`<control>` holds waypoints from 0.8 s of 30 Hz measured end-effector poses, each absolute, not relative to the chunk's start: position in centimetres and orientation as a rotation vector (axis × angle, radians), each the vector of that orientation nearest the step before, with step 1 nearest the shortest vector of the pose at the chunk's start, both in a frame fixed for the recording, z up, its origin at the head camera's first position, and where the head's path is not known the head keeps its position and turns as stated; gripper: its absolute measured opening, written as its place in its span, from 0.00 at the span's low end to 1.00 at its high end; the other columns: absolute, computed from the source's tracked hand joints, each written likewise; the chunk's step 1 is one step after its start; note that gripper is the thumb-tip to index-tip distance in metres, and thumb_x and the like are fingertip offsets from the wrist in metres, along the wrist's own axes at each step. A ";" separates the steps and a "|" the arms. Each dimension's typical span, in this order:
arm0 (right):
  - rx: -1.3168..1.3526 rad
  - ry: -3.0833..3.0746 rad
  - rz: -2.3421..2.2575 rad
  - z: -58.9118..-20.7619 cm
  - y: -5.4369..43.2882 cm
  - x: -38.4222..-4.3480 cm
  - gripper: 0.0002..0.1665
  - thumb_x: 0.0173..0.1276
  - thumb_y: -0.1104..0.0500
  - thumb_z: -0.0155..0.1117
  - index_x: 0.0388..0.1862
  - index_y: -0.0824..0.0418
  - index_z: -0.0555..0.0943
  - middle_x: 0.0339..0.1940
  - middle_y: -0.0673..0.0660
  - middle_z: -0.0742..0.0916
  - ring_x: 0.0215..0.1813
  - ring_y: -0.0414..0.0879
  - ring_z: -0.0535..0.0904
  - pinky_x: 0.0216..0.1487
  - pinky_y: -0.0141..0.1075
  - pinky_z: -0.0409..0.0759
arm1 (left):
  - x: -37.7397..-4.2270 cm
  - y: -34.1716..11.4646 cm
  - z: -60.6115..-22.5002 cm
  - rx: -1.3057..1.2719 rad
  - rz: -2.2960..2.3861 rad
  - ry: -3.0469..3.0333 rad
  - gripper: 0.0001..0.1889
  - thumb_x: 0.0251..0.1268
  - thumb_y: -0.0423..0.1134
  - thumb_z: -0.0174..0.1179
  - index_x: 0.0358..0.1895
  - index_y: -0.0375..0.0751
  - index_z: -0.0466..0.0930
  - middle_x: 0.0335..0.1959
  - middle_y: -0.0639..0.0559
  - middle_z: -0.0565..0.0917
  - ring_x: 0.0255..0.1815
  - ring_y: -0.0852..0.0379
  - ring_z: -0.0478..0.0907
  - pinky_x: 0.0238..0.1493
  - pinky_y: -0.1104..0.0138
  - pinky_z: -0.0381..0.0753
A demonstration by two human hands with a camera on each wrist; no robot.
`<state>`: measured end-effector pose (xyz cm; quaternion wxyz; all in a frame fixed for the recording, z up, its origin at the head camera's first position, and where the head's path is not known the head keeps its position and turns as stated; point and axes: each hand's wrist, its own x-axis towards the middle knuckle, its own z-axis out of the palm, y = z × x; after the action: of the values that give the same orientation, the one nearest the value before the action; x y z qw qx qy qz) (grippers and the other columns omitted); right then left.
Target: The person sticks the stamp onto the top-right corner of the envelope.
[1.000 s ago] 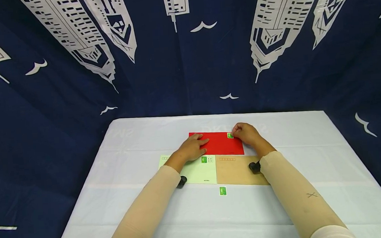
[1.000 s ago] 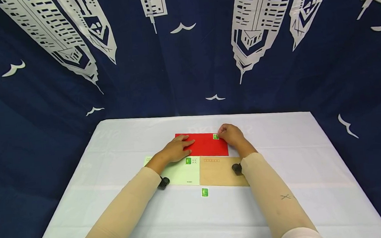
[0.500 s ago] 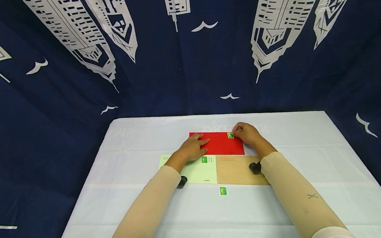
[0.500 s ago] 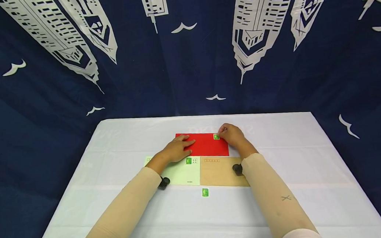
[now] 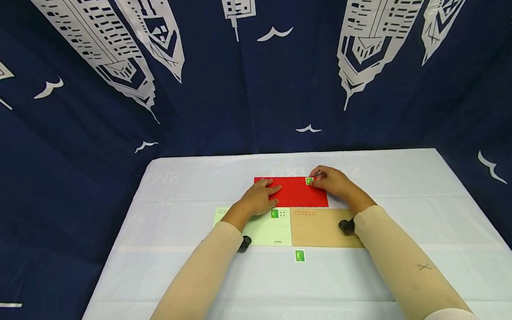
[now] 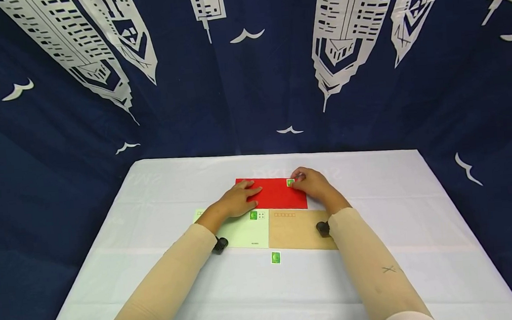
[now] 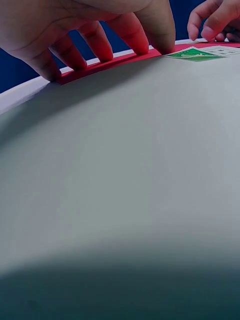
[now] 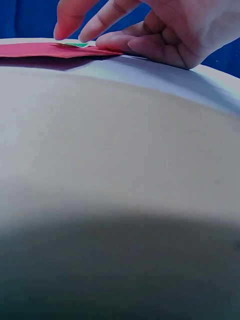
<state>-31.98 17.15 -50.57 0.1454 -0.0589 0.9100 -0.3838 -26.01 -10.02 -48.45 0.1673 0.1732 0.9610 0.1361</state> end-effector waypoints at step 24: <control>-0.200 2.608 -1.127 -50.2 17.1 -31.5 0.19 0.72 0.54 0.64 0.58 0.57 0.78 0.43 0.58 0.81 0.45 0.50 0.75 0.47 0.35 0.73 | -26.2 -10.2 -48.7 0.477 0.401 2.719 0.30 0.76 0.53 0.53 0.79 0.62 0.60 0.83 0.54 0.55 0.85 0.52 0.48 0.83 0.56 0.54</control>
<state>-31.52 17.10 -50.16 0.1461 -0.0695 0.9059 -0.3915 -26.17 -10.16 -48.66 0.1750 0.1682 0.9597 0.1414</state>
